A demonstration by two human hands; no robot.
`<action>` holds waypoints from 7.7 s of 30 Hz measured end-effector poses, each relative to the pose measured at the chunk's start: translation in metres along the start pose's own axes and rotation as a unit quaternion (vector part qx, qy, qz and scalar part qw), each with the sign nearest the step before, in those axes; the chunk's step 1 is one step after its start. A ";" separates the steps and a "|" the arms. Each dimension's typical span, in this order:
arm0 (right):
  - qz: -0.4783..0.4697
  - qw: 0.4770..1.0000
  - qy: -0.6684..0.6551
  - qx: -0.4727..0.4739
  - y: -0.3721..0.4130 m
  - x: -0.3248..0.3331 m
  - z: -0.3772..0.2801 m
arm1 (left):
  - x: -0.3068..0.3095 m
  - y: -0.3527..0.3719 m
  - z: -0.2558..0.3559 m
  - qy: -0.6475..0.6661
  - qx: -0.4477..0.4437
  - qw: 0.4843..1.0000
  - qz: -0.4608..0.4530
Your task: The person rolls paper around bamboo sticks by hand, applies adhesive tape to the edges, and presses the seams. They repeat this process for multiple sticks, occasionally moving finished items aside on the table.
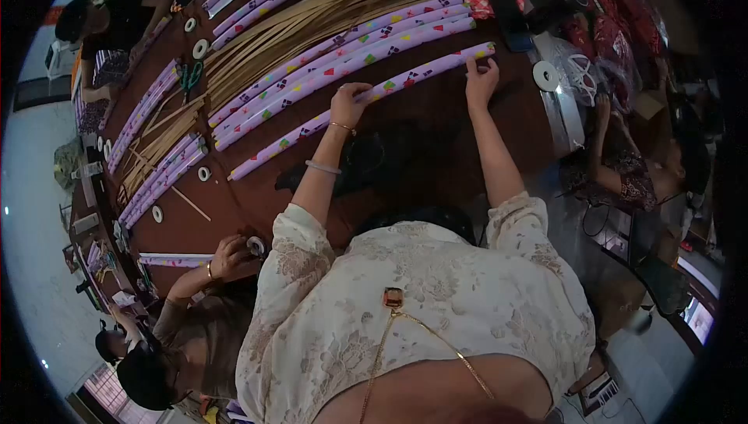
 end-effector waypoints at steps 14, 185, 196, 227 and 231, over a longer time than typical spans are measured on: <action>-0.229 0.945 -0.142 -0.186 0.041 -0.038 -0.015 | -0.005 -0.001 -0.008 0.035 -0.007 0.999 0.012; -0.420 0.499 0.228 0.723 0.124 -0.122 -0.090 | 0.137 0.086 -0.139 -0.014 -0.021 0.975 0.219; -0.371 0.615 0.200 0.667 0.087 -0.066 -0.076 | 0.137 0.083 -0.139 -0.011 -0.037 0.974 0.225; -0.178 0.666 0.559 0.461 -0.061 0.036 -0.022 | 0.138 0.086 -0.136 -0.047 -0.017 0.976 0.210; -0.121 0.830 0.368 0.401 -0.036 0.013 -0.045 | 0.137 0.089 -0.133 -0.065 -0.039 0.971 0.227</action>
Point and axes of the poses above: each hand's wrist, its own y-axis away from the middle knuckle, its own x-axis out of the back of the hand, z = x × y, the point moved 3 cm from there along -y, towards the middle knuckle, and after that the axes turned 14 degrees about x, right-handed, at the moved point
